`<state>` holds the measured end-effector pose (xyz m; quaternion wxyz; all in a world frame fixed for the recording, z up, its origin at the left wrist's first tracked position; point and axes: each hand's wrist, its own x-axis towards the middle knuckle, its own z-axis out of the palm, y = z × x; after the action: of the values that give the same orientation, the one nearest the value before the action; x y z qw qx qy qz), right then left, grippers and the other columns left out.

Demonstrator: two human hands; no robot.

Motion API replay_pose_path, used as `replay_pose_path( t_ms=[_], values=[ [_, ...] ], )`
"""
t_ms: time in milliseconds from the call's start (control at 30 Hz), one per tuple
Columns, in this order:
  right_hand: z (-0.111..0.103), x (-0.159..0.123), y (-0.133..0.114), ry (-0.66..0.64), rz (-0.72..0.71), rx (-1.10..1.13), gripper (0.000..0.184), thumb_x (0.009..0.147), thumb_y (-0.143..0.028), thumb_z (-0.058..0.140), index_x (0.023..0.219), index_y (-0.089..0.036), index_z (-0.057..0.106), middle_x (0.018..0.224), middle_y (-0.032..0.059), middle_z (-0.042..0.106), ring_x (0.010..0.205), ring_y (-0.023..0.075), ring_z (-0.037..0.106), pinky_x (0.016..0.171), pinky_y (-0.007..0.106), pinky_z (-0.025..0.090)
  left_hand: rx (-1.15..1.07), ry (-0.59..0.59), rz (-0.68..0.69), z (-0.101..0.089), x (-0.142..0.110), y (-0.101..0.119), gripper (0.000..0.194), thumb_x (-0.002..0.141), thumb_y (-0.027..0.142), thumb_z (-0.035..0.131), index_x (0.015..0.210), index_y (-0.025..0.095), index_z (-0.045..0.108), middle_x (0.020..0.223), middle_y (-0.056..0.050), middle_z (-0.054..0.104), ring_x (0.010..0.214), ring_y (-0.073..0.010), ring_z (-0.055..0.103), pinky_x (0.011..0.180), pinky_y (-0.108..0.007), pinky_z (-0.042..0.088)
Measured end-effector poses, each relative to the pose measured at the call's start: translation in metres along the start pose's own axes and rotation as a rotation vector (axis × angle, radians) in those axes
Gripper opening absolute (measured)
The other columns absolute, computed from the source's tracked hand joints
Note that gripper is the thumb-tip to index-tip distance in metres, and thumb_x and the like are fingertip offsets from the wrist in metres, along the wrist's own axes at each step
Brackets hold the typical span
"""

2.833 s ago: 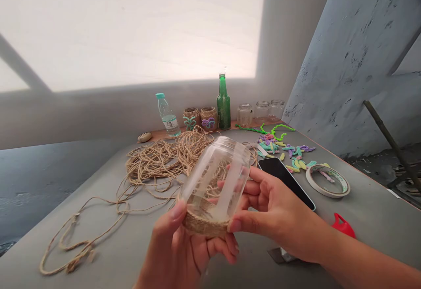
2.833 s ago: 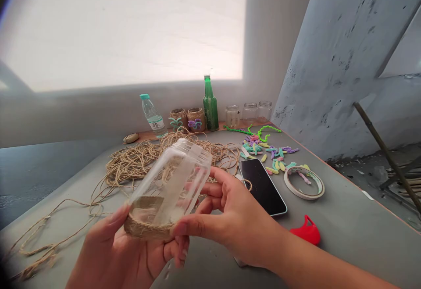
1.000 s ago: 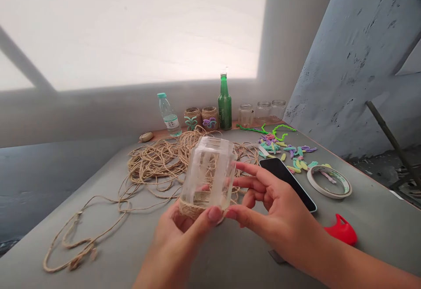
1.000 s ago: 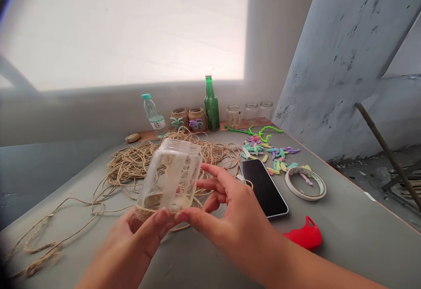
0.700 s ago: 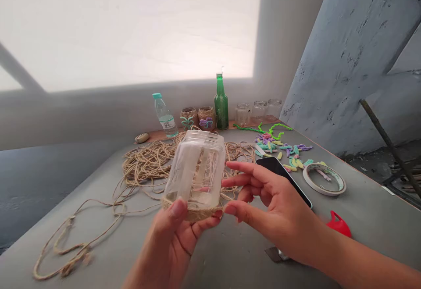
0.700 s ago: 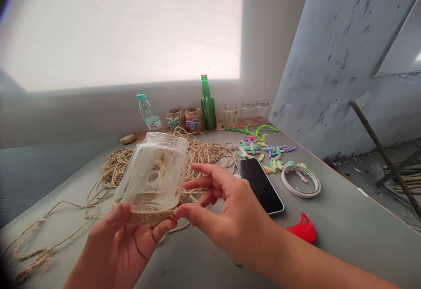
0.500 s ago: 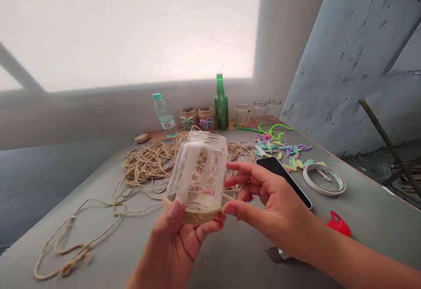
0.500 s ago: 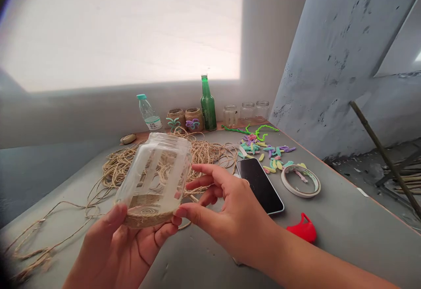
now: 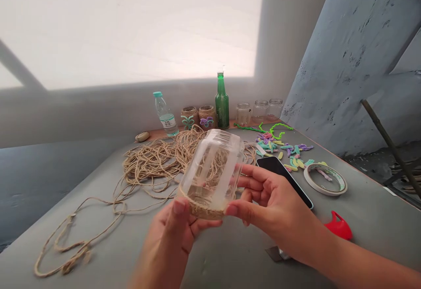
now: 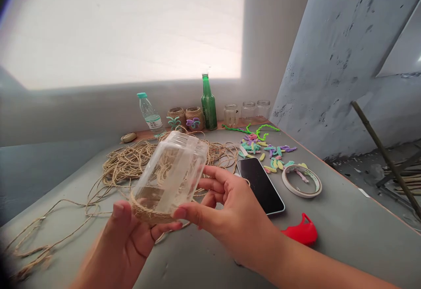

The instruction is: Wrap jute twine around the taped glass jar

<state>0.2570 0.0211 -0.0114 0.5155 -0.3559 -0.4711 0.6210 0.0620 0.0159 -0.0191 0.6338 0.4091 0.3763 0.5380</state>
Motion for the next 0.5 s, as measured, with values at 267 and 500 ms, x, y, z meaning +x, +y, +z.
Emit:
replay_pose_path(
  t_ms=[267,500],
  values=[
    [0.0042,-0.0013,-0.0009,0.038,-0.005,-0.136,0.059,0.079,-0.024,0.096,0.133,-0.028,0.072,0.116,0.0021,0.080,0.070,0.0061,0.064,0.068,0.018,0.057,0.138,0.064,-0.024,0.0001,0.0001,0.0005,0.058,0.074,0.044,0.094,0.127,0.029,0.078,0.121,-0.008,0.085,0.116,-0.0333,0.077,0.100,-0.040,0.063],
    [0.0012,-0.0031,0.0000,0.083,-0.058,-0.275,0.070,0.078,-0.037,0.097,0.140,-0.031,0.065,0.121,0.0043,0.077,0.091,0.0149,0.073,0.082,0.028,0.062,-0.172,0.108,-0.090,0.0028,-0.0003,0.0054,0.048,0.078,0.044,0.087,0.117,0.019,0.079,0.119,-0.014,0.085,0.104,-0.0345,0.082,0.088,-0.038,0.067]
  ],
)
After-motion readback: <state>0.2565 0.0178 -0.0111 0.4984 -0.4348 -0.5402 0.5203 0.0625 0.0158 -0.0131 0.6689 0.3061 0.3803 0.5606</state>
